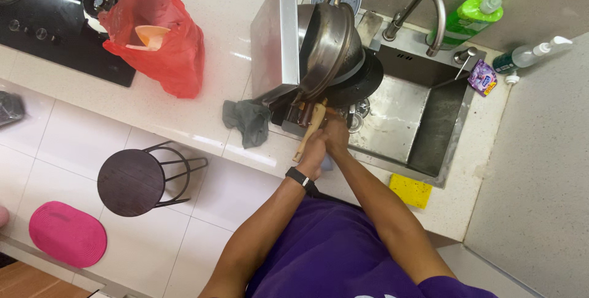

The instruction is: The person washes various kitchen items including a fork and small containers in a sink using a sponge and soap, then scrubs the sink basin.

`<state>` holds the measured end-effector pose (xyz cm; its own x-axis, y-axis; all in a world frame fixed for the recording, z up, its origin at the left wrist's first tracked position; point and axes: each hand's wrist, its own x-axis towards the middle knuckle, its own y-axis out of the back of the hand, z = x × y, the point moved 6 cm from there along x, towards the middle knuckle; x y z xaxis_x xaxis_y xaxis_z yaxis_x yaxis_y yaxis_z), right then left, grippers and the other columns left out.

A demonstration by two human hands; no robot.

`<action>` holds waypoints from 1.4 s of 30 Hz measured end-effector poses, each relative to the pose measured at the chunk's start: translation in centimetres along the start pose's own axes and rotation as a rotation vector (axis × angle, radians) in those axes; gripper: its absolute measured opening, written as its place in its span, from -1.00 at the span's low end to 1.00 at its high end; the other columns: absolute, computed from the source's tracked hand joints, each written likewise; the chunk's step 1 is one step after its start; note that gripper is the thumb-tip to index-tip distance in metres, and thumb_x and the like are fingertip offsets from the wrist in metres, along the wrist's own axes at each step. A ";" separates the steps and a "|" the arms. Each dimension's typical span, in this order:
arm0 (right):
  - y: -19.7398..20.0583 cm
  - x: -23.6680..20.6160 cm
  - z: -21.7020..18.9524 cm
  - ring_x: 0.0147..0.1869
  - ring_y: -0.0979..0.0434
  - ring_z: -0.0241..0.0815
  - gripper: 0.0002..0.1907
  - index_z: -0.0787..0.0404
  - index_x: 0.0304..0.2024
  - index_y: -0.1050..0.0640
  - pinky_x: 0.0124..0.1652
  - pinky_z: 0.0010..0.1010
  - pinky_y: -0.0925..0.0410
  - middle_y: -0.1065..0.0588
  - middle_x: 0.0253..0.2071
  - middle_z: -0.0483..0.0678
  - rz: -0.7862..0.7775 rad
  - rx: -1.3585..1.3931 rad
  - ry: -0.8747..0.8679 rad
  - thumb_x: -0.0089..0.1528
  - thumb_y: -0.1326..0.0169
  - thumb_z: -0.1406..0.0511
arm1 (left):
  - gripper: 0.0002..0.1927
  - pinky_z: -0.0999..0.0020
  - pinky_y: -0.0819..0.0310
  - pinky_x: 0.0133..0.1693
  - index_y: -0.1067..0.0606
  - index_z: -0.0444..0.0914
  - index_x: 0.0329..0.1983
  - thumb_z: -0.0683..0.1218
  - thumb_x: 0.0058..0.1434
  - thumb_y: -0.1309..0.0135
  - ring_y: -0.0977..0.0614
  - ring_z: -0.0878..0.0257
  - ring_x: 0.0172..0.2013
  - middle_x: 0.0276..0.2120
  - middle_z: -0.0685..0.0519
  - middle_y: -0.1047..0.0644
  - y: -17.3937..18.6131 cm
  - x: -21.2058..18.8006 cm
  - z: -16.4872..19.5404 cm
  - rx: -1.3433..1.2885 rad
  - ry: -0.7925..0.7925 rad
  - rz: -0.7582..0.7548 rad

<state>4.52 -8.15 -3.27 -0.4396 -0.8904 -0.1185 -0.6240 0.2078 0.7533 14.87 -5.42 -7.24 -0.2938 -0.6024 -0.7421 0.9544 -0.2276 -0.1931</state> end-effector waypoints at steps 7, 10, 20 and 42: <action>0.8 -1.0 -1.1 0.17 -0.48 0.23 -0.62 0.28 0.06 -0.56 0.14 -0.06 -0.35 -0.53 0.03 0.22 0.089 0.044 0.046 0.18 -0.12 0.34 | -0.30 0.24 0.07 0.41 -0.09 -0.37 0.49 0.00 0.33 0.15 -0.11 0.06 0.48 0.48 -0.18 -0.13 0.6 -0.5 0.1 0.033 0.024 0.012; 1.1 -1.2 -1.3 0.17 -0.43 0.28 -0.55 0.33 0.08 -0.54 0.07 -0.05 -0.33 -0.50 0.05 0.25 0.079 0.070 0.032 0.13 -0.14 0.34 | -0.30 0.25 0.07 0.41 -0.09 -0.37 0.48 0.00 0.33 0.15 -0.10 0.06 0.49 0.48 -0.19 -0.13 0.2 -1.1 0.2 0.023 0.018 0.007; 4.0 -4.3 1.0 0.21 -0.49 0.17 -0.72 0.27 -0.01 -0.61 0.15 -0.11 -0.35 -0.54 0.10 0.12 0.183 0.090 0.160 0.24 -0.03 0.47 | -0.48 0.26 -0.40 0.20 -0.43 -0.37 0.27 -0.09 0.26 0.06 -0.57 -0.01 0.20 0.15 -0.21 -0.56 1.0 -7.1 5.7 0.637 -0.491 -0.114; 13.8 -10.1 4.2 0.25 -0.47 0.17 -0.27 0.34 0.35 -0.32 0.15 -0.09 -0.38 -0.42 0.22 0.26 0.051 0.267 0.224 0.28 -0.18 0.06 | -0.08 0.14 -0.44 0.22 -0.15 -0.30 0.41 -0.02 0.06 -0.35 -0.43 0.04 0.27 0.29 -0.16 -0.32 -5.5 -6.0 4.9 0.239 -0.378 -0.340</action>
<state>-2.38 5.37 5.56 -0.3404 -0.9367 0.0823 -0.7650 0.3268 0.5549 11.10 -4.29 1.43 -0.6233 -0.6871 -0.3734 0.7772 -0.5973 -0.1980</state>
